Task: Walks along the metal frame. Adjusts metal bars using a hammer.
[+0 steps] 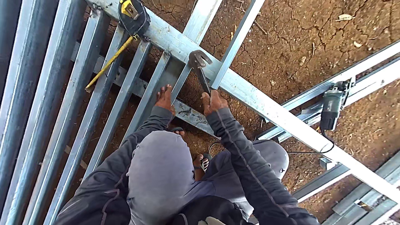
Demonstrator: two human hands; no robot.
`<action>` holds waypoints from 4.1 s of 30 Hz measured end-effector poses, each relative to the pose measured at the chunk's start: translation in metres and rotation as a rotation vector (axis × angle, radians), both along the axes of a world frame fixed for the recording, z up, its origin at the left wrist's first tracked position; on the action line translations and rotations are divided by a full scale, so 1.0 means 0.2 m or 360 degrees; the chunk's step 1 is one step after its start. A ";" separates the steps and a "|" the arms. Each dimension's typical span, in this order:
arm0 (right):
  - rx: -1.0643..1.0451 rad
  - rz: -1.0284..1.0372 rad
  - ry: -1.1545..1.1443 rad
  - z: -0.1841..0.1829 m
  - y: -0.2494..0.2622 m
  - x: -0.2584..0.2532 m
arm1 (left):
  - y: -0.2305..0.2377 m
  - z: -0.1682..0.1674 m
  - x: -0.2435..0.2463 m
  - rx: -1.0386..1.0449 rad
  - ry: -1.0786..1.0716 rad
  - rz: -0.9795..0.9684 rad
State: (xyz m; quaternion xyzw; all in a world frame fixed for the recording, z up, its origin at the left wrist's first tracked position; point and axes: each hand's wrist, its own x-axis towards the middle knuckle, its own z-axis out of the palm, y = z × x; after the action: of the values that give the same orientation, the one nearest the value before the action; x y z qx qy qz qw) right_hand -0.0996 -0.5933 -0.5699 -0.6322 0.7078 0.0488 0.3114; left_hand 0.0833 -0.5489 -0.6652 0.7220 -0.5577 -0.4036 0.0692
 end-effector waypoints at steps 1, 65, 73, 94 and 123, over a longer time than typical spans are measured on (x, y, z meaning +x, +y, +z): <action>-0.0146 0.0021 -0.0042 0.00 0.02 -0.01 | 0.01 -0.01 0.00 -0.0010 -0.0009 -0.0005; 0.1163 -0.2411 -0.2811 -0.06 0.14 0.20 | 0.11 -0.03 0.08 -0.0244 -0.0026 -0.0103; 0.1212 -0.2320 -0.2739 -0.12 0.17 0.18 | 0.11 -0.04 0.08 -0.0198 -0.0025 -0.0071; 0.1238 -0.2057 -0.2508 -0.05 0.21 0.19 | 0.12 -0.09 0.10 -0.0304 -0.0072 -0.0089; -0.0448 0.0076 -0.0051 -0.12 0.15 0.04 | 0.12 -0.12 0.11 -0.0405 -0.0030 -0.0160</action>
State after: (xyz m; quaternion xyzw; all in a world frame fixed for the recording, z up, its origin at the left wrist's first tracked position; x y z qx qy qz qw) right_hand -0.0918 -0.5642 -0.5948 -0.6869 0.6874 -0.0537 0.2298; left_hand 0.1057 -0.5251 -0.6892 0.6823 -0.6404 -0.3258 0.1345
